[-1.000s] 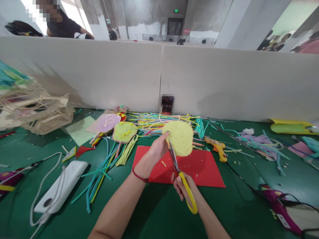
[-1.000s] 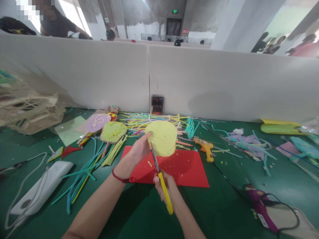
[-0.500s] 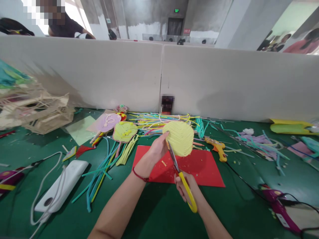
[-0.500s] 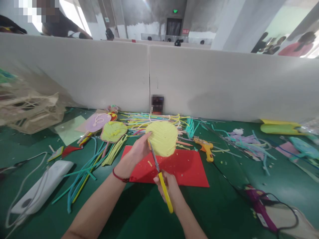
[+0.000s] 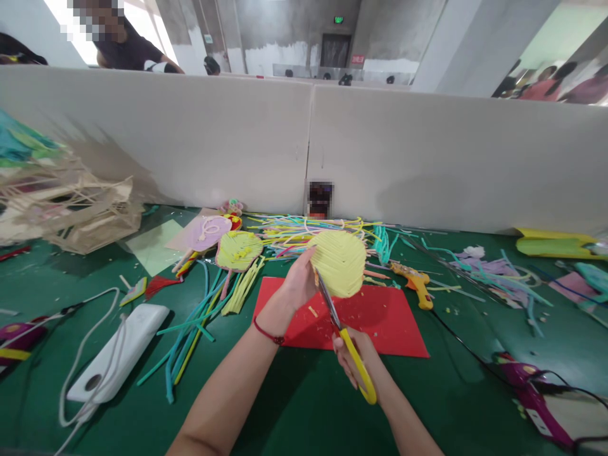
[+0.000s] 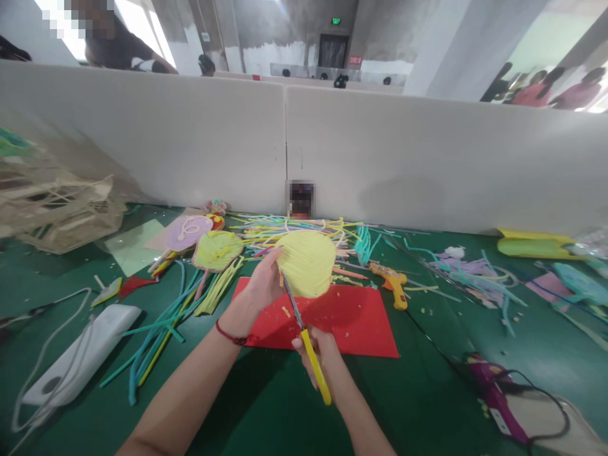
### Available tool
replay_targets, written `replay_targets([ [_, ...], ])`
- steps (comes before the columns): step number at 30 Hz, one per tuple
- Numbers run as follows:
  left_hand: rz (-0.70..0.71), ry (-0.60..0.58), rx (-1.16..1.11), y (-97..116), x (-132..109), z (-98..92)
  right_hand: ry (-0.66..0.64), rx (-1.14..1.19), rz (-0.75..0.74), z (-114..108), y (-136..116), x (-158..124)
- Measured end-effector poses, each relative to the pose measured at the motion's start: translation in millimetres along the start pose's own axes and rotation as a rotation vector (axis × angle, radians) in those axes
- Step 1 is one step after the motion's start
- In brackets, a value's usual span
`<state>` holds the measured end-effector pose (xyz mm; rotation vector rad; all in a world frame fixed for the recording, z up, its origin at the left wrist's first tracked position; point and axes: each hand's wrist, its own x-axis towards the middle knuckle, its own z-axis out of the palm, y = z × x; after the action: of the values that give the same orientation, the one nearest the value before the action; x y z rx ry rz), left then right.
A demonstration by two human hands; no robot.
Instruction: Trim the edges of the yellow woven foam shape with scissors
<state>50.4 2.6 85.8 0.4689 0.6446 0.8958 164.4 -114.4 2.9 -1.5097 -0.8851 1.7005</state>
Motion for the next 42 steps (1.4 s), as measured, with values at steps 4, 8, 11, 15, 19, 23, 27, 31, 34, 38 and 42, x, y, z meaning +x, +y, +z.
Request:
replay_targets([
  [4, -0.017, -0.015, 0.02, 2, -1, -1.6, 0.049, -0.106, -0.127, 1, 7, 1],
  [8, -0.034, -0.034, 0.072, 3, -1, -4.5, 0.022, -0.186, -0.242, 3, 6, -7],
  [11, -0.034, -0.097, 0.074, 2, 1, -8.0, -0.012, -0.206, -0.275, 3, 0, -13],
  [15, -0.043, -0.141, 0.108, 1, 3, -12.8, -0.024, -0.215, -0.265, 3, -4, -17],
  [19, -0.085, -0.154, 0.139, 3, 4, -14.5, -0.011, -0.166, -0.205, 1, -2, -12],
  [23, -0.102, -0.149, 0.144, 3, 4, -15.7, 0.007, -0.09, -0.031, -1, -1, -2],
  [27, -0.091, -0.153, 0.136, 1, 7, -18.7, -0.015, -0.023, 0.103, 0, -3, 3],
  [31, -0.075, -0.137, 0.125, 0, 9, -19.5, 0.035, -0.034, 0.072, 2, -3, -2],
  [34, -0.065, -0.121, 0.128, 1, 9, -17.5, 0.039, -0.095, -0.033, 2, -3, -8],
  [38, -0.054, -0.125, 0.132, 1, 9, -16.9, 0.024, -0.134, -0.125, 1, -5, -13],
  [42, -0.056, -0.161, 0.138, 0, 10, -20.5, 0.004, -0.109, -0.177, 1, -6, -17],
])
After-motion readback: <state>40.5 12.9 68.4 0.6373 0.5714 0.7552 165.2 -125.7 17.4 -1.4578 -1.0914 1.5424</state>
